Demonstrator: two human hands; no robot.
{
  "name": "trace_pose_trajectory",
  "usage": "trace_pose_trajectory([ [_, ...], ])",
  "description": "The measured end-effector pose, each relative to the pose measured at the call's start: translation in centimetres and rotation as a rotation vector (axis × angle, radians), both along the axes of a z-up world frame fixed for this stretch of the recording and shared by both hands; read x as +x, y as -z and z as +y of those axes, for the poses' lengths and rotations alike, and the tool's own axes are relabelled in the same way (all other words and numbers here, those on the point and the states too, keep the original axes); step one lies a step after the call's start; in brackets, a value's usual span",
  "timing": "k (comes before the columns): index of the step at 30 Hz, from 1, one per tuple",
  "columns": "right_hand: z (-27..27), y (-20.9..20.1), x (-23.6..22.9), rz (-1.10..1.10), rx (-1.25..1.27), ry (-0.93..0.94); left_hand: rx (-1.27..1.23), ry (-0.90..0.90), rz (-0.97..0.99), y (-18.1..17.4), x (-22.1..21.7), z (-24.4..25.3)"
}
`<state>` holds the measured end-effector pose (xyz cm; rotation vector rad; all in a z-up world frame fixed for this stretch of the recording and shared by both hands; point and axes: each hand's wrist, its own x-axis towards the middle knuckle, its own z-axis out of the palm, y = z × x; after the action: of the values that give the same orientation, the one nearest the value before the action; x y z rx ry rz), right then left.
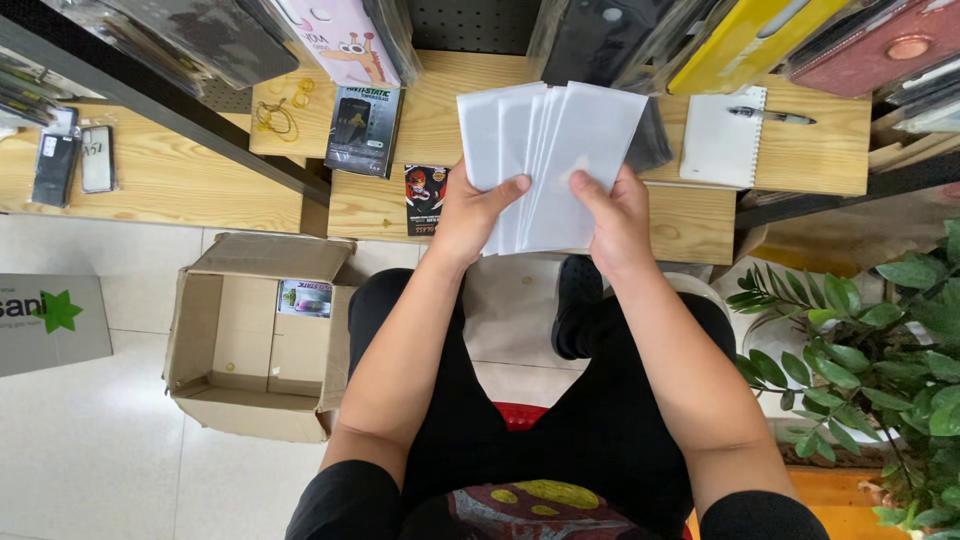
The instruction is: The person wipes a phone screen protector box with a cloth, handles several screen protectors, and writes in a notebook with a pen while sitting in a shop.
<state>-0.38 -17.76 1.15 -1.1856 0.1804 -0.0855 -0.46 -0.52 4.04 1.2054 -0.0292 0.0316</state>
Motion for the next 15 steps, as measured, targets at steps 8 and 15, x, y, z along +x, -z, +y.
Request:
trace_pose_trajectory([
  [8, -1.7, -1.3, 0.5, -0.066, -0.013, 0.091, -0.083, -0.005, 0.071, 0.9, -0.1, 0.6],
  [15, 0.9, -1.5, -0.4, -0.006, -0.004, 0.024, -0.009, -0.031, 0.014, 1.0, 0.3, -0.5],
])
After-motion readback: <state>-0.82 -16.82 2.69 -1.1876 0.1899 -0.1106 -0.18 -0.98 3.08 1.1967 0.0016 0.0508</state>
